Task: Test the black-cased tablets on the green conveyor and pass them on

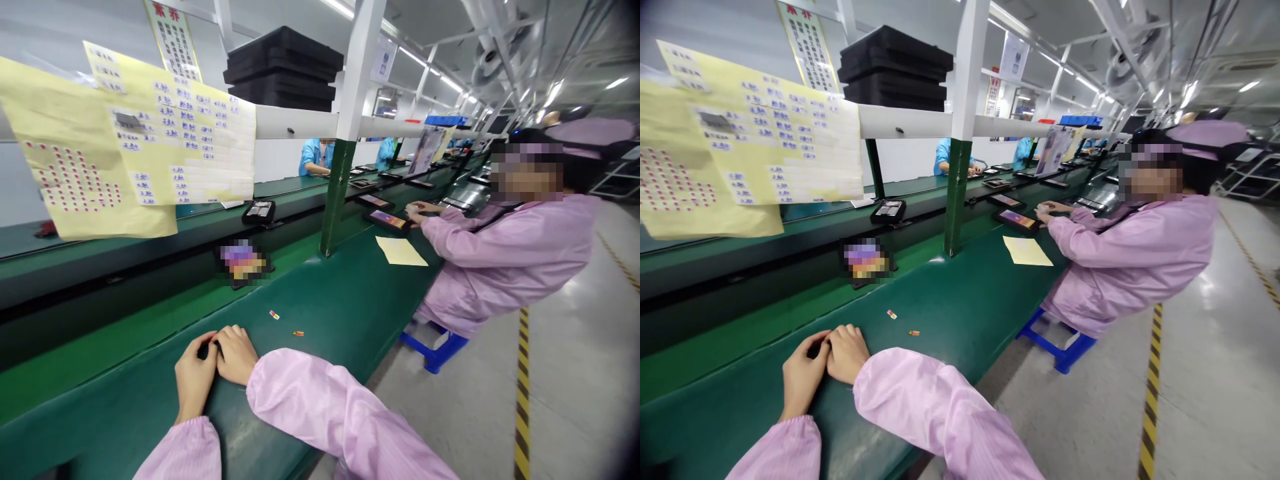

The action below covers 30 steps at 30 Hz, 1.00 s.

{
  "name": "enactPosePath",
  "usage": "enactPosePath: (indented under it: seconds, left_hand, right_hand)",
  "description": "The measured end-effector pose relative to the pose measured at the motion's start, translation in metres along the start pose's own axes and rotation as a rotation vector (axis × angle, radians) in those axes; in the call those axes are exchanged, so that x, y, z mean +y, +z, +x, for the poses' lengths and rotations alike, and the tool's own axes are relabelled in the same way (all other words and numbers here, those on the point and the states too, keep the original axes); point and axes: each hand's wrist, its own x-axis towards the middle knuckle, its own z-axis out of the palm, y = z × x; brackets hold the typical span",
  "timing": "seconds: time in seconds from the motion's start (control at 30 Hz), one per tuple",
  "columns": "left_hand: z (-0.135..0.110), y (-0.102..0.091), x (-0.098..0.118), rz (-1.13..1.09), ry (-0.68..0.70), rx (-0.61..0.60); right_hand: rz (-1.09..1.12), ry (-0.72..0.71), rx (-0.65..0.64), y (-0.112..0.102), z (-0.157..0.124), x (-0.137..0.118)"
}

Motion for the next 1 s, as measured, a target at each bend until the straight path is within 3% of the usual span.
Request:
enactPosePath:
  seconds: [1.0]
  left_hand:
    - [-0.0086, 0.0012, 0.0063, -0.139, 0.086, 0.044]
  right_hand:
    - [0.093, -0.020, 0.003, 0.0025, -0.0034, 0.0034]
